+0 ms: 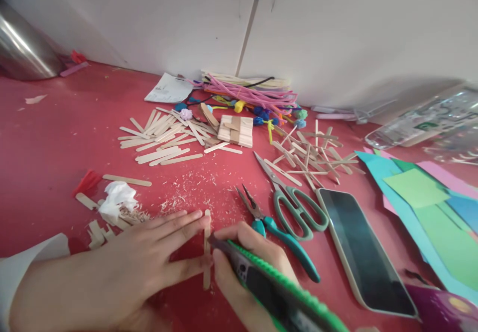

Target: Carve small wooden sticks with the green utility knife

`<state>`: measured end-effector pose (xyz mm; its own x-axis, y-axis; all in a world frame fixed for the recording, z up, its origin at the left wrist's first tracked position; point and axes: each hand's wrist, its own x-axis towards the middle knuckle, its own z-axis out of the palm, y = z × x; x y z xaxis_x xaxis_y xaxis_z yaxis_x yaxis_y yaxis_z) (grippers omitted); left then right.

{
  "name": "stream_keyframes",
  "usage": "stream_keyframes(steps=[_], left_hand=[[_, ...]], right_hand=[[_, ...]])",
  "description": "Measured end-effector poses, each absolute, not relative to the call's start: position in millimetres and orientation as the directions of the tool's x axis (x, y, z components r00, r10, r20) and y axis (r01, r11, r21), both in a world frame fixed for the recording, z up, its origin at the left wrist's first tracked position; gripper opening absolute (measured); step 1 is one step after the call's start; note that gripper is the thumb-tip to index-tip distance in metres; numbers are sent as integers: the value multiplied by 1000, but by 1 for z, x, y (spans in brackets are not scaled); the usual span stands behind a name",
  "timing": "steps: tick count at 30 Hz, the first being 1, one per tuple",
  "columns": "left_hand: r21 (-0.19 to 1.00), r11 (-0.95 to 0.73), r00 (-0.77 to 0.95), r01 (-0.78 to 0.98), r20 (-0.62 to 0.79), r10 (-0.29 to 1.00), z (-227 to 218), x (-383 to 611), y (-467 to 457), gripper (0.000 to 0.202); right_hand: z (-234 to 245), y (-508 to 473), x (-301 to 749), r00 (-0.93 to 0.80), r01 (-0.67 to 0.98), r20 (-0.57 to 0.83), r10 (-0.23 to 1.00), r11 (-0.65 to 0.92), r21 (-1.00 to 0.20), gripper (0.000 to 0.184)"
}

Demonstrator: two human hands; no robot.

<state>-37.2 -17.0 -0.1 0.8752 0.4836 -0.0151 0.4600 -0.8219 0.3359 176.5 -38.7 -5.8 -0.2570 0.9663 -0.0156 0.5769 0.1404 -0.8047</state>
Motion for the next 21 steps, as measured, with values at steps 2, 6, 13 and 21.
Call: stream_keyframes(steps=[2,6,13,21], left_hand=[[286,-848,883,446,16,470,3,-38,-17,62],[240,-865,885,441,48,464,5,-38,-20,59],[276,-866,893,418,51,447,2,-39,-20,60],[291,-858,892,423,33,451,5,-37,-18,57]], right_hand=[[-4,-40,175,-326,628,148,934,331,-704,15],[-4,-46,170,-383,591,270,884,458,-663,30],[-4,-51,174,-339,667,298,892,452,-592,43],[-2,-51,169,-315,681,267,911,413,-605,40]])
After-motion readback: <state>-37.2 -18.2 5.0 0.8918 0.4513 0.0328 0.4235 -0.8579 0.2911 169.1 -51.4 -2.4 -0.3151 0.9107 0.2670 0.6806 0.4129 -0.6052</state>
